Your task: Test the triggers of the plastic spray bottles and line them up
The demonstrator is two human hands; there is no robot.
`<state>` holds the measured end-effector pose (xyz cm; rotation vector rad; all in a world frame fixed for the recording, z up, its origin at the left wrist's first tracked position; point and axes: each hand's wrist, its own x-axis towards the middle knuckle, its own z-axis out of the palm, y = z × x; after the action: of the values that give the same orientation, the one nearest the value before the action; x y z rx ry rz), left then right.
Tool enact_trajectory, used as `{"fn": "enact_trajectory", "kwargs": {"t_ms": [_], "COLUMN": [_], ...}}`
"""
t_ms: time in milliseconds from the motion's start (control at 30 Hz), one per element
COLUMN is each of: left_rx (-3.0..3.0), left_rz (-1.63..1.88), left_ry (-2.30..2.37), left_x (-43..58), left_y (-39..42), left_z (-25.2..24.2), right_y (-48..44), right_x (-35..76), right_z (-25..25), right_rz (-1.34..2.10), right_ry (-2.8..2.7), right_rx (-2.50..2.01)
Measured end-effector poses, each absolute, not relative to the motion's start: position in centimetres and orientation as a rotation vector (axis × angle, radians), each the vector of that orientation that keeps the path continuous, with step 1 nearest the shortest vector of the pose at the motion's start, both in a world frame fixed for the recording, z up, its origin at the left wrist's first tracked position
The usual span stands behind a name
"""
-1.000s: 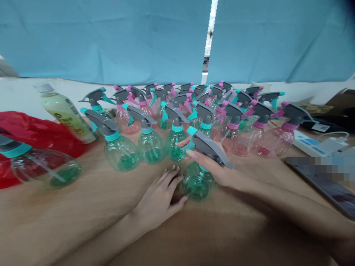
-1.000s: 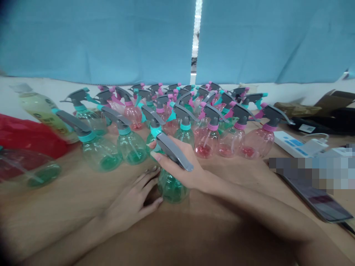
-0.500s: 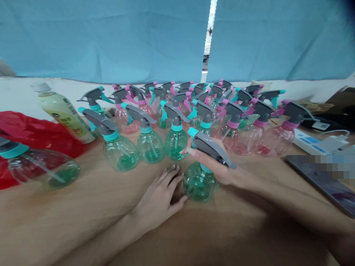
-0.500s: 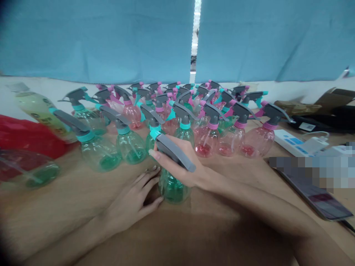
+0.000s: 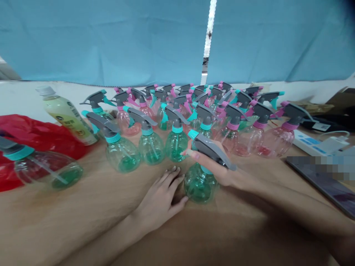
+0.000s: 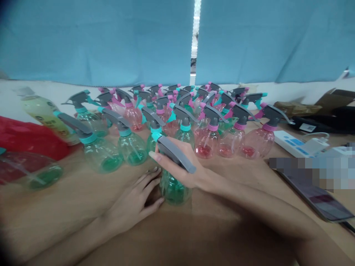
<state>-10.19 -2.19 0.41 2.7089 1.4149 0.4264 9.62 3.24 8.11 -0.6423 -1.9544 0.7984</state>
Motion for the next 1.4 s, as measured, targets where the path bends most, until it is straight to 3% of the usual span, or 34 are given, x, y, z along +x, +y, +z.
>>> {"fn": "enact_trajectory", "kwargs": {"t_ms": [1400], "left_rx": [2.754], "left_rz": [0.403], "left_ry": [1.405], "left_x": [-10.2], "left_y": [-2.1], "left_z": [0.5], "right_y": [3.1], "right_x": [9.2], "right_z": [7.3], "right_rz": [0.815], "right_ry": [-1.804], "right_rx": [-0.631]}}
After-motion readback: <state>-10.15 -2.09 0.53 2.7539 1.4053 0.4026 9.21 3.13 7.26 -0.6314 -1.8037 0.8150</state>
